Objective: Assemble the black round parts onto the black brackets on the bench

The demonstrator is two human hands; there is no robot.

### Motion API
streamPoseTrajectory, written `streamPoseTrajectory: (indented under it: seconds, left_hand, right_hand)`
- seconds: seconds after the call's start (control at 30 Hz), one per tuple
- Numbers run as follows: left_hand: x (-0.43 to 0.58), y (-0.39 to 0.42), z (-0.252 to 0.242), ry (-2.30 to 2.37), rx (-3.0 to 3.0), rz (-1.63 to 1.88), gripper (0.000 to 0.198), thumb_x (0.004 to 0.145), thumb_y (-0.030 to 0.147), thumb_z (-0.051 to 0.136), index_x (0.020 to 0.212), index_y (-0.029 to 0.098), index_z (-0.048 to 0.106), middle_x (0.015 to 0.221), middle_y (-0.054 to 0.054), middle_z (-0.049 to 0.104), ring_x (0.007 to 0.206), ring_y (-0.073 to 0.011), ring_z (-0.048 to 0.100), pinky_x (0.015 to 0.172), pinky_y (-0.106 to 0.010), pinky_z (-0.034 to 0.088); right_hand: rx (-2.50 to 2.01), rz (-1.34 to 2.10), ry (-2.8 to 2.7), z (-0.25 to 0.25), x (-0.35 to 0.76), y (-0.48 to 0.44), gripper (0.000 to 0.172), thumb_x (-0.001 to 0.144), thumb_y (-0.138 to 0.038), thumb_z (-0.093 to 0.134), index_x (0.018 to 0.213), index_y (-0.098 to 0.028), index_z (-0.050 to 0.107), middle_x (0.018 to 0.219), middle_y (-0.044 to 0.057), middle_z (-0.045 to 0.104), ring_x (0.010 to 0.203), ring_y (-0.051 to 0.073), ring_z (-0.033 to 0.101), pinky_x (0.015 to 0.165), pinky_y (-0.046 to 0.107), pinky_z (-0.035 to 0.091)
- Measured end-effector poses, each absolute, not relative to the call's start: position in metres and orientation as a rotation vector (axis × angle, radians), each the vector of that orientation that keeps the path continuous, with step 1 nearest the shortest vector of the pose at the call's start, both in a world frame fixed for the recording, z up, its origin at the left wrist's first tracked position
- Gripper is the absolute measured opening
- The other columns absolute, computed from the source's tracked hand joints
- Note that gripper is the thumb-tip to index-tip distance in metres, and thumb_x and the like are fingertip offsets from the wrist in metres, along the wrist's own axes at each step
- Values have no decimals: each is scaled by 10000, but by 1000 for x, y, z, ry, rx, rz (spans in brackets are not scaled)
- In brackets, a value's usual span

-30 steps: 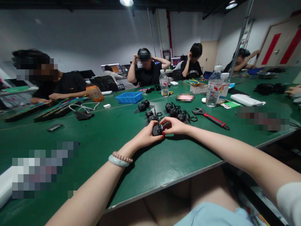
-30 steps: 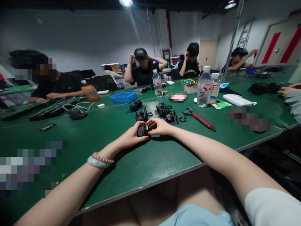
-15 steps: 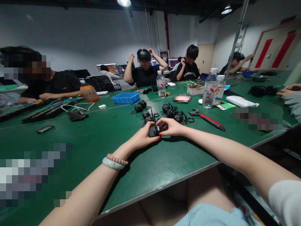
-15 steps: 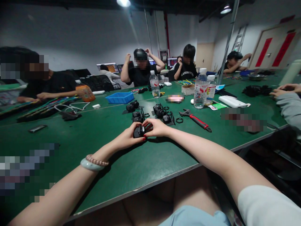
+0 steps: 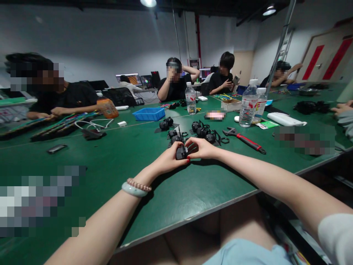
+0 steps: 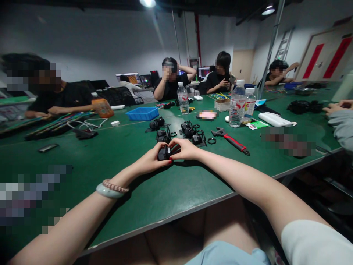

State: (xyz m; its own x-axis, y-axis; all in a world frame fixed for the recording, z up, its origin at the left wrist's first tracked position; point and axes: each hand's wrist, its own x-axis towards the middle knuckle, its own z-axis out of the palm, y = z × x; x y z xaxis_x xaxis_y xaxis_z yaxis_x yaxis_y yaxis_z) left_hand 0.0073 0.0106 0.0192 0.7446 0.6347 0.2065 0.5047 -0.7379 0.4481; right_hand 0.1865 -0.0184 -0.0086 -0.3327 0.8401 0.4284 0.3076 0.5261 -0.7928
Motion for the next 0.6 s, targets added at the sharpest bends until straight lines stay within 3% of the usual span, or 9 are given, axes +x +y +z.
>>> streamPoseTrajectory:
  seconds: [0.6]
  left_hand:
    - [7, 9, 21, 887, 2547, 515, 586, 576, 436, 556, 1068, 171, 376, 884, -37, 535, 759, -175, 518, 650, -273, 400]
  right_hand:
    - [-946, 792, -1892, -11, 188, -17, 378, 573, -249, 621, 906, -155, 468, 869, 31, 555, 758, 120, 554, 666, 265, 468]
